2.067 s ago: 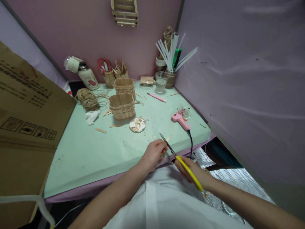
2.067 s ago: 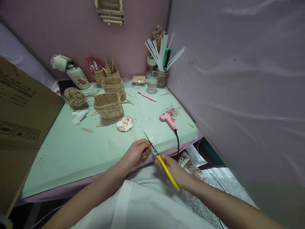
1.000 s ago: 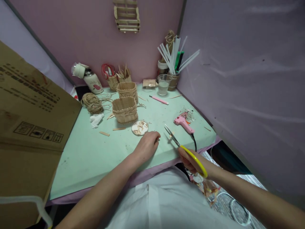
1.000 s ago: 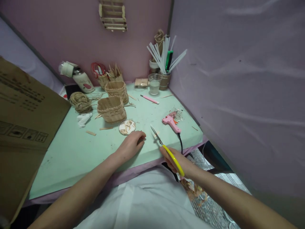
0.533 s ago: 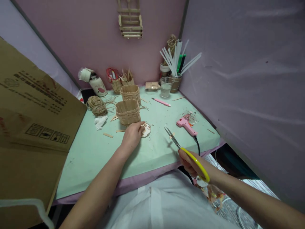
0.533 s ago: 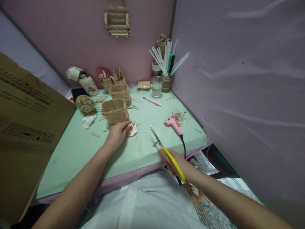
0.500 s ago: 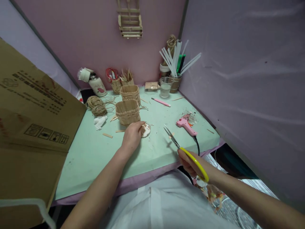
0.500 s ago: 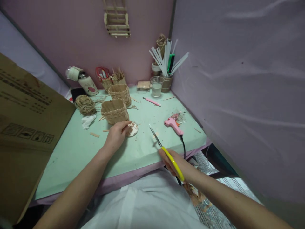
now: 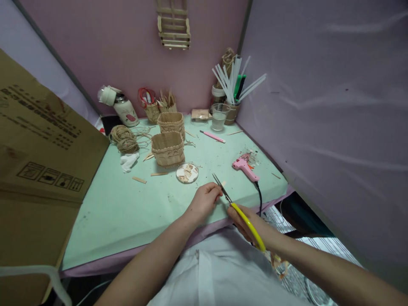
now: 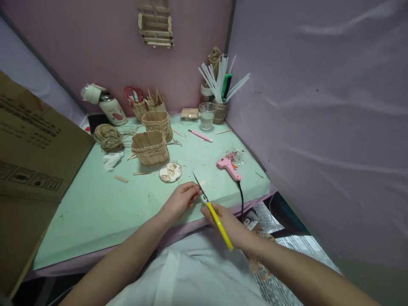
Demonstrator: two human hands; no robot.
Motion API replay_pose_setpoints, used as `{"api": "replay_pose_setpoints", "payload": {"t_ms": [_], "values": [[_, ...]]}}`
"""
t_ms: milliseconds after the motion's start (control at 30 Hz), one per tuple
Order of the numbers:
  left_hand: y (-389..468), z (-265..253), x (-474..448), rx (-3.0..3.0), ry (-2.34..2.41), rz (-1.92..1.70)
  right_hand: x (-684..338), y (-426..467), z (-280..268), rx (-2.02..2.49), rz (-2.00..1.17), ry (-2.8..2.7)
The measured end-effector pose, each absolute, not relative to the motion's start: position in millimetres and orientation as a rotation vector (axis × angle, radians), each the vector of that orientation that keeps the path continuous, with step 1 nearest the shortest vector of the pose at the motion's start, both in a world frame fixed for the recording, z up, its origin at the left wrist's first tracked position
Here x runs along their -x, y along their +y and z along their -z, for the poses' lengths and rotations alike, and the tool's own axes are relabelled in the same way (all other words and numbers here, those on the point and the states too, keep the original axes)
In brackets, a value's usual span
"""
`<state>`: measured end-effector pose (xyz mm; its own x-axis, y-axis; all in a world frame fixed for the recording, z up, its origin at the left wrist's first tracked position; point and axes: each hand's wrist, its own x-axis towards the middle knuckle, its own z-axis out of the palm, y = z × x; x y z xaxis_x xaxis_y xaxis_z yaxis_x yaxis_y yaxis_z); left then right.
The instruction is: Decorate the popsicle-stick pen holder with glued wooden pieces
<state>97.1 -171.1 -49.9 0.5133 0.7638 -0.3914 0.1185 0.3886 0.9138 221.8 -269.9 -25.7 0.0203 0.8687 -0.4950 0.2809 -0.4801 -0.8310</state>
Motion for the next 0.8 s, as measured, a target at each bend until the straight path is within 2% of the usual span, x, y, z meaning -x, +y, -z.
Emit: {"api": "replay_pose_setpoints", "payload": {"t_ms": [233, 400, 500, 667, 800], "values": [[-174, 56, -101, -1.047, 1.012, -0.457, -223, -275, 44, 1.775, -1.648, -1.031], [-171, 55, -96, -1.036, 0.969, -0.445, -225, -273, 41, 1.757, -1.655, -1.005], [-173, 54, -88, -1.081, 0.903, -0.445, -230, -267, 31, 1.783, -1.49, -1.077], [-178, 56, -79, -1.234, 0.877, -0.418, -235, -249, 25, 1.821, -1.026, -1.156], [-180, 57, -77, -1.496, 0.897, -0.41, -230, -238, 33, 1.691, -0.963, -1.136]]}}
